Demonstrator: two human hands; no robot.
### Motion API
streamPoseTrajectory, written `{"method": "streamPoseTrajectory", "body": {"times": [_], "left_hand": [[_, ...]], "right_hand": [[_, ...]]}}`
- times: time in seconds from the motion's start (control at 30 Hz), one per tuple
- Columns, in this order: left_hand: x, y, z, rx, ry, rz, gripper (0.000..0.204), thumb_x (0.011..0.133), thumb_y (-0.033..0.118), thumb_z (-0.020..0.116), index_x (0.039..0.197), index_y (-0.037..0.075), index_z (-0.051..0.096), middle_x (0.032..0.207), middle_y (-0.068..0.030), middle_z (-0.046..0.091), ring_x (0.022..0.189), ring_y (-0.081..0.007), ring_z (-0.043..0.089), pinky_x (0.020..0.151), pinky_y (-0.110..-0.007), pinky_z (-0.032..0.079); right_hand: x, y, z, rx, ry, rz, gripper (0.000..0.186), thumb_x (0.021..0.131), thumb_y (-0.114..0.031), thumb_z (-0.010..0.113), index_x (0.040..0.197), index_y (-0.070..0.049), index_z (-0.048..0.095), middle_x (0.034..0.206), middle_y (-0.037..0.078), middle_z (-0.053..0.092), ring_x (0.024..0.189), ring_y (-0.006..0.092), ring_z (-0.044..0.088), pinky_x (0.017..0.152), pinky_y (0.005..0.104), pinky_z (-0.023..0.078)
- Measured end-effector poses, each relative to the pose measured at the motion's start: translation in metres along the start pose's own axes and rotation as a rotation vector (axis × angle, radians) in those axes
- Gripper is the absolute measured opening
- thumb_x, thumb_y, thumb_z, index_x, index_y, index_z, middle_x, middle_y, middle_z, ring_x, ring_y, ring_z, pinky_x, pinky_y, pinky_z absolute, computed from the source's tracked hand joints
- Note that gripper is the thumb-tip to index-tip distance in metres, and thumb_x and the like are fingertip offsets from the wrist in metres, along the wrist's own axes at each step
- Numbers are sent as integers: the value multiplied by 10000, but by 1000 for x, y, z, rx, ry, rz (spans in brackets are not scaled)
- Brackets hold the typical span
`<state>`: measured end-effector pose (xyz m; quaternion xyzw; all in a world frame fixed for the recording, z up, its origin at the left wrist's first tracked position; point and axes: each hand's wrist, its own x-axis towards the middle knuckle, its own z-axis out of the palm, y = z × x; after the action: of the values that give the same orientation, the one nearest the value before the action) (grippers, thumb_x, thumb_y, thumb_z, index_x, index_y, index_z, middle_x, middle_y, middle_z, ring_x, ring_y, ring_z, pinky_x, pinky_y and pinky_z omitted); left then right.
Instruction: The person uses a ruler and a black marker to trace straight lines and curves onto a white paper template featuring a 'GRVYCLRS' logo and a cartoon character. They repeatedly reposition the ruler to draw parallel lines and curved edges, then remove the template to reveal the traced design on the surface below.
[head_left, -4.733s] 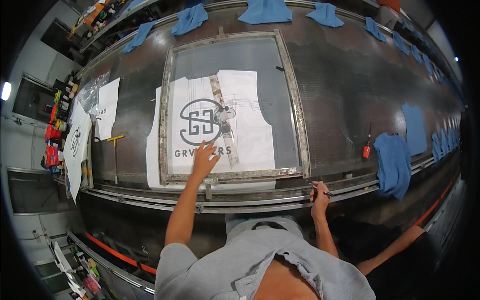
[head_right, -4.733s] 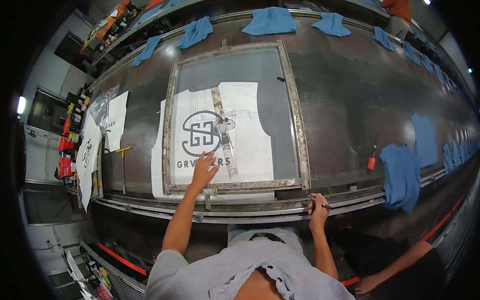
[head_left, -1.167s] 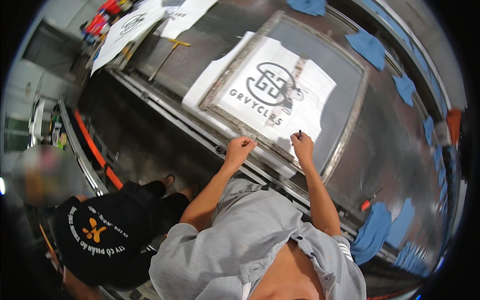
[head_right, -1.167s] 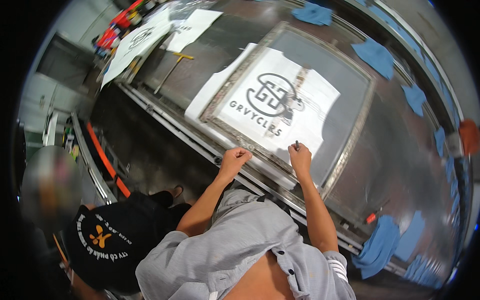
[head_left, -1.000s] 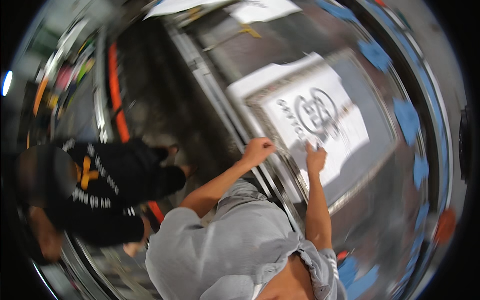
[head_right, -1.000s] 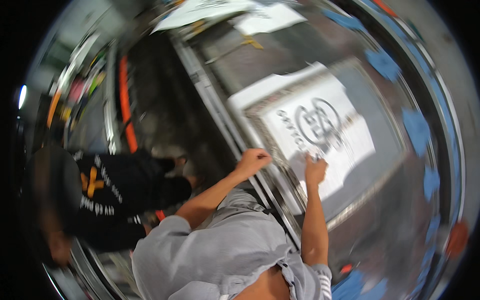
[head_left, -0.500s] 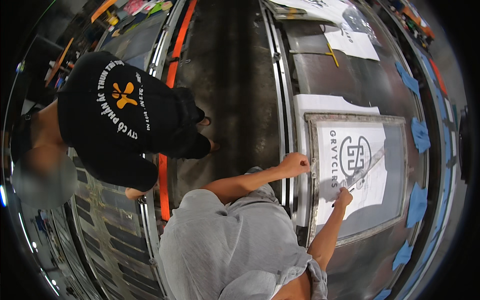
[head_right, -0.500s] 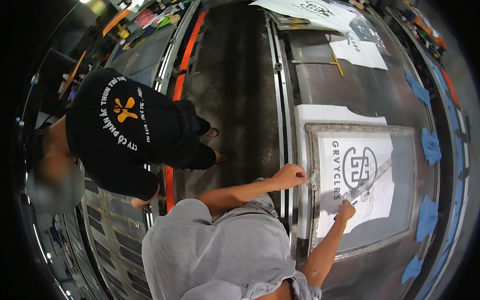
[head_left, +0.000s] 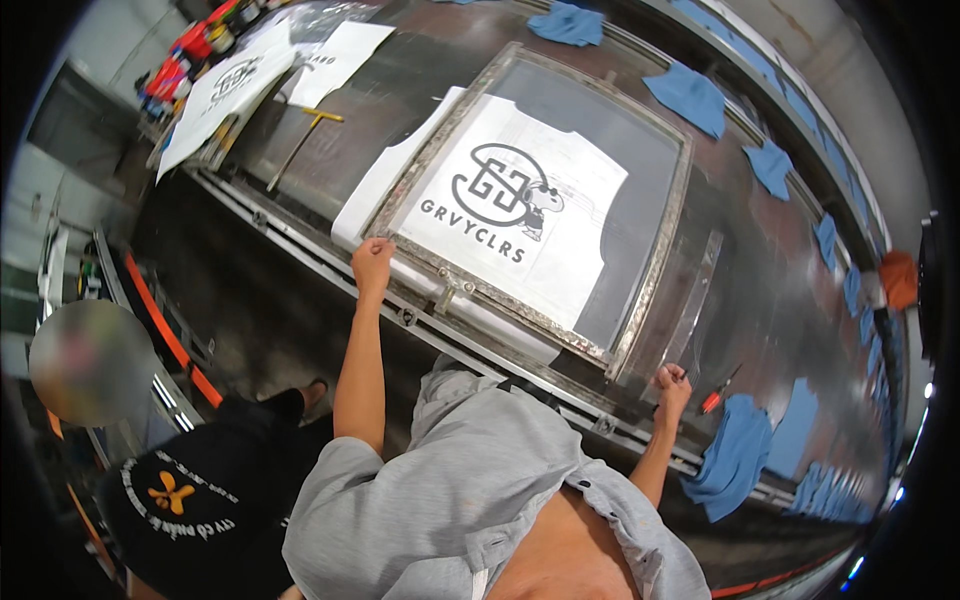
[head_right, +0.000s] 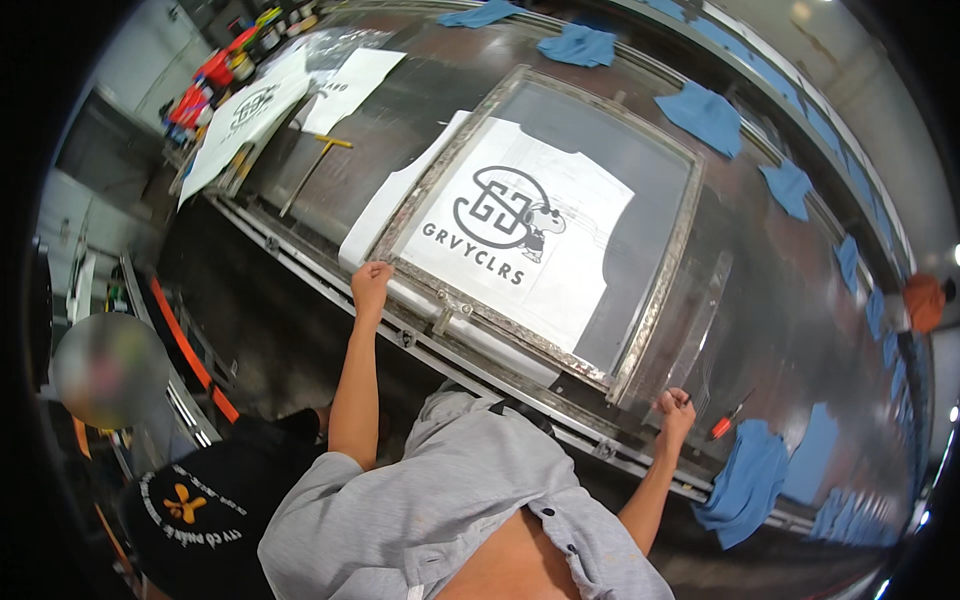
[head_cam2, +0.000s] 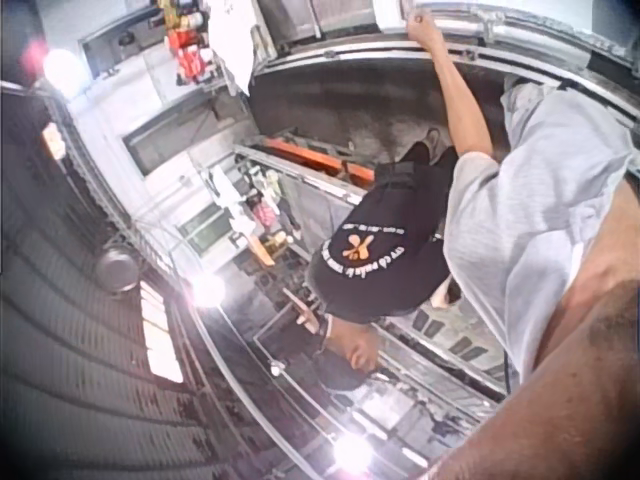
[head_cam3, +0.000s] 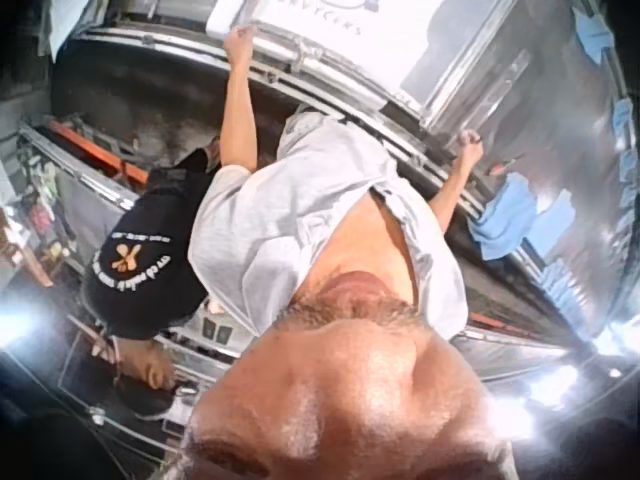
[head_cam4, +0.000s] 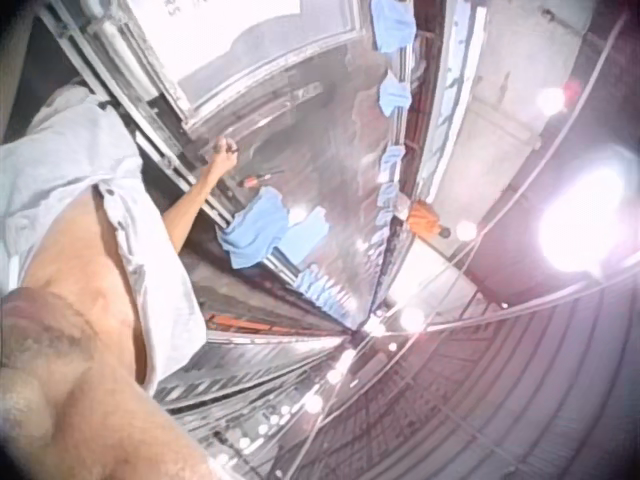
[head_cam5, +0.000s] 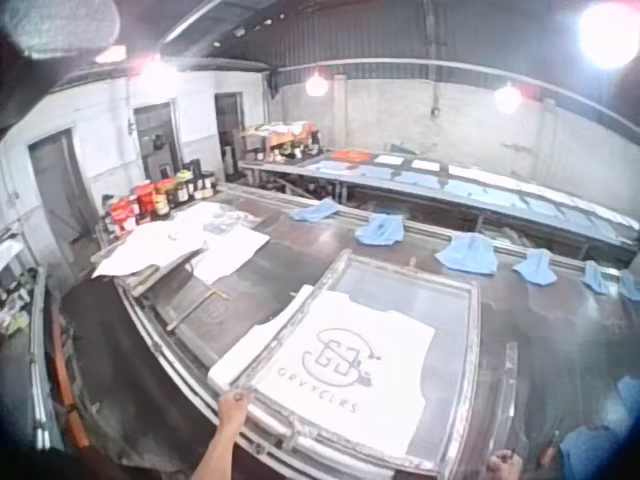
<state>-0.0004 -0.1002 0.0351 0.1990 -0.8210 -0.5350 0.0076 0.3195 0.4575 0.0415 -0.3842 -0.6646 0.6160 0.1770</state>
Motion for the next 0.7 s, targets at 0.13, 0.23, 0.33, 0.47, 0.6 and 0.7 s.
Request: {"method": "streamPoseTrajectory", "body": {"times": [0.13, 0.23, 0.33, 0.47, 0.6, 0.7], "left_hand": [[61, -37, -2, 311, 117, 134, 519, 838, 309, 786, 1221, -19, 665, 1242, -211, 660, 1165, -362, 614, 970, -472, 492], [94, -51, -12, 555, 129, 254, 610, 795, 401, 801, 1238, 8, 659, 1276, -227, 610, 1202, -418, 553, 1018, -510, 456], [83, -33, 10, 698, 117, 185, 634, 753, 464, 816, 1226, 66, 676, 1229, -208, 611, 1173, -413, 554, 980, -549, 467], [105, -46, 30, 726, 119, 214, 628, 727, 507, 822, 1196, 110, 688, 1244, -131, 594, 1206, -362, 519, 941, -607, 452], [105, -44, 16, 785, 59, 150, 696, 752, 494, 821, 1272, 76, 627, 1330, -159, 560, 1207, -373, 539, 941, -670, 416], [130, -55, 7, 618, -29, 244, 734, 749, 436, 838, 1287, -3, 602, 1323, -227, 571, 1181, -421, 566, 1009, -563, 436]], "right_hand": [[-21, 49, -46, -78, 55, 118, 90, 883, -95, 715, 906, -42, 646, 770, 3, 623, 711, 117, 610, 636, 278, 489], [-21, 70, -45, -352, 235, 108, 177, 837, -130, 754, 927, -7, 664, 798, 50, 659, 737, 172, 635, 694, 325, 507], [-24, 67, -42, -748, 354, 166, 338, 783, -168, 788, 1031, 37, 685, 947, 140, 742, 915, 297, 705, 846, 403, 533], [-7, 115, -69, -379, 497, 88, 406, 783, -205, 764, 1146, -31, 707, 1146, 144, 740, 1090, 321, 694, 921, 409, 515], [-8, 88, -54, -407, 522, 290, 459, 746, -309, 787, 1128, -61, 729, 1063, 154, 748, 1046, 347, 698, 893, 430, 517], [-1, 57, -51, -572, 473, 235, 480, 743, -332, 797, 1127, -53, 732, 1034, 183, 744, 1026, 359, 701, 881, 431, 521]]}}
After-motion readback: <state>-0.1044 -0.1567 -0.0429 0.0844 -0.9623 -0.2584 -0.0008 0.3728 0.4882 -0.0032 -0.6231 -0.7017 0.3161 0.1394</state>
